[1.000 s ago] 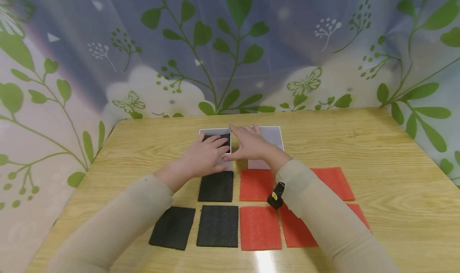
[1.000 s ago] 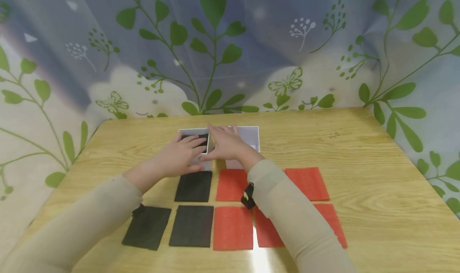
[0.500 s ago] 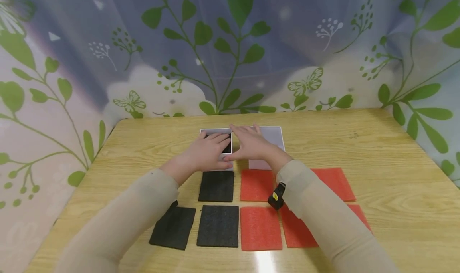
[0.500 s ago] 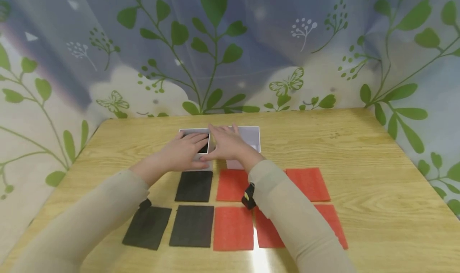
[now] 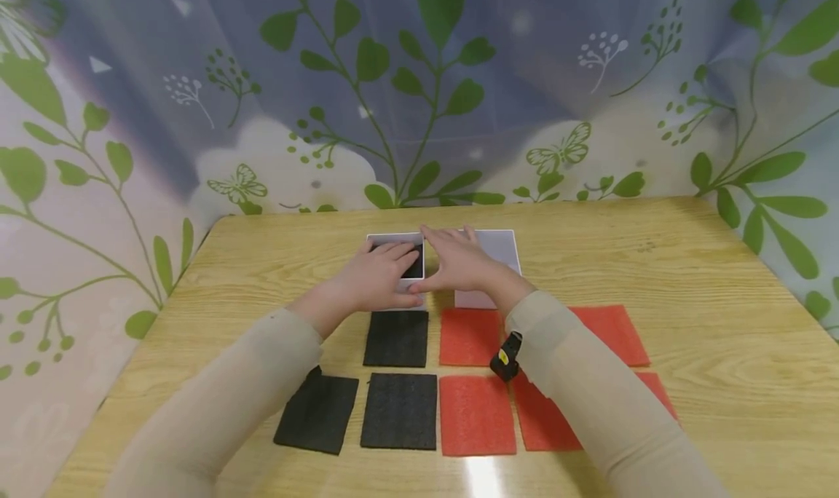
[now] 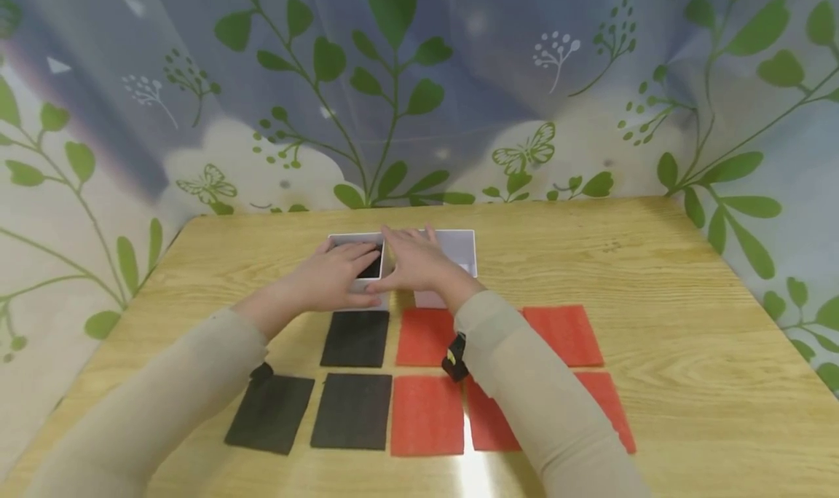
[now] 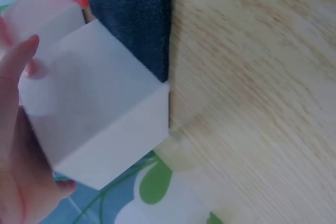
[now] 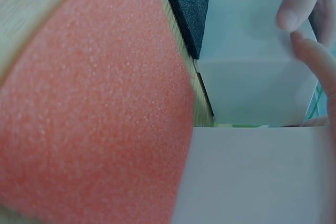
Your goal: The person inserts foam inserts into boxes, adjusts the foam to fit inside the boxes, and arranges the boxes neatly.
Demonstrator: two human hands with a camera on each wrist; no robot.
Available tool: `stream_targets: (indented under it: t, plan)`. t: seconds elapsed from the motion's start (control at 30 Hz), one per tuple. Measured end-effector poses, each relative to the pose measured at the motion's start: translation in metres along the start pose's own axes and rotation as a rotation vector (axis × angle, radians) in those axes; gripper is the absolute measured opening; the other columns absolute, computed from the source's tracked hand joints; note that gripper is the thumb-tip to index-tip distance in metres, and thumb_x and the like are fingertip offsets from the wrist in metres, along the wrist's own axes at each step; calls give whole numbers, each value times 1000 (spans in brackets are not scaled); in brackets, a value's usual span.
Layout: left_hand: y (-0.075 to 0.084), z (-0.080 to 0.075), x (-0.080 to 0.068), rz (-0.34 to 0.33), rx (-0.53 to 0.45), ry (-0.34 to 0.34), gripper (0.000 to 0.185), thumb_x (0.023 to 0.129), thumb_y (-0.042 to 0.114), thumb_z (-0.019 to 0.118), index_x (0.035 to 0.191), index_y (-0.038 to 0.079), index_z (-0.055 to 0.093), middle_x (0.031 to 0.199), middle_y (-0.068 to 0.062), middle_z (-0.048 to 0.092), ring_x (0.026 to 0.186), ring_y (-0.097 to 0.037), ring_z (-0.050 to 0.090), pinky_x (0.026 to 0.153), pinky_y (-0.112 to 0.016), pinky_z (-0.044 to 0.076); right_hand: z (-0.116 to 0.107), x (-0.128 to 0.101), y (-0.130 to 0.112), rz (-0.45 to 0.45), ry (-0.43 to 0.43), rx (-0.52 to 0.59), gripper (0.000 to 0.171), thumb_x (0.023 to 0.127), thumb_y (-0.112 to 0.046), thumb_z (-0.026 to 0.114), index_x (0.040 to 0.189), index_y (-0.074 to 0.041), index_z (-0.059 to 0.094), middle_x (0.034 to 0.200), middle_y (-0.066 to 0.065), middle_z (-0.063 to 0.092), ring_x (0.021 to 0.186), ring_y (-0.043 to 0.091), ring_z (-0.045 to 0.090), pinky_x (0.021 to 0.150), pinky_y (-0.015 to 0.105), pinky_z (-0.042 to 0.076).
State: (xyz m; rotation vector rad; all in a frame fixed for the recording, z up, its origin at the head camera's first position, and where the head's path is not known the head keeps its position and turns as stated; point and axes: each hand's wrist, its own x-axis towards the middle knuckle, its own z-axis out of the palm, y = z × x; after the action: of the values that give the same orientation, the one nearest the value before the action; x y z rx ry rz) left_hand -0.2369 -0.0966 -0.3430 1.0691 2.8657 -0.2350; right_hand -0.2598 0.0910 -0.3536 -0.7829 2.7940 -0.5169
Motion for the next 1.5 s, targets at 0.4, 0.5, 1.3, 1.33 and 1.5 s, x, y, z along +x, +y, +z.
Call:
stream_targets:
  t: [0.4,0.5,1.3,1.33,1.5]
  plan:
    - [-7,1,-44,-48,17,46,82,85,59,56,142,3,37,147,-13,32,134,-29,31,106,-60,16,2,0,6,-3,16,-3,111,72,-67,64,151,-10,11,151,10,25,138,30,19,109,52,-4]
    - [-9,2,-53,-46,25,71,82,84,58,57,142,3,37,148,-13,32,134,-28,31,106,-60,16,2,-2,7,7,13,-5,111,72,-67,64,151,-10,11,151,9,24,138,30,19,109,53,-5]
    - [-6,13,-103,0,8,200,82,82,56,61,142,5,38,144,-15,38,129,-30,39,104,-60,22,0,1,2,-6,14,-7,109,72,-66,65,151,-11,12,152,8,23,138,30,18,108,54,-5]
    - [-5,13,-106,-4,2,197,83,82,56,61,143,5,37,144,-15,37,129,-30,39,104,-60,22,0,1,2,-8,14,-7,109,72,-66,65,151,-11,12,152,7,23,138,30,18,108,54,-5]
    - [-3,17,-115,-23,1,172,82,83,56,60,143,5,38,145,-13,37,130,-30,38,104,-59,23,1,1,1,-12,14,6,108,73,-65,65,151,-11,12,152,8,23,138,30,18,108,53,-7]
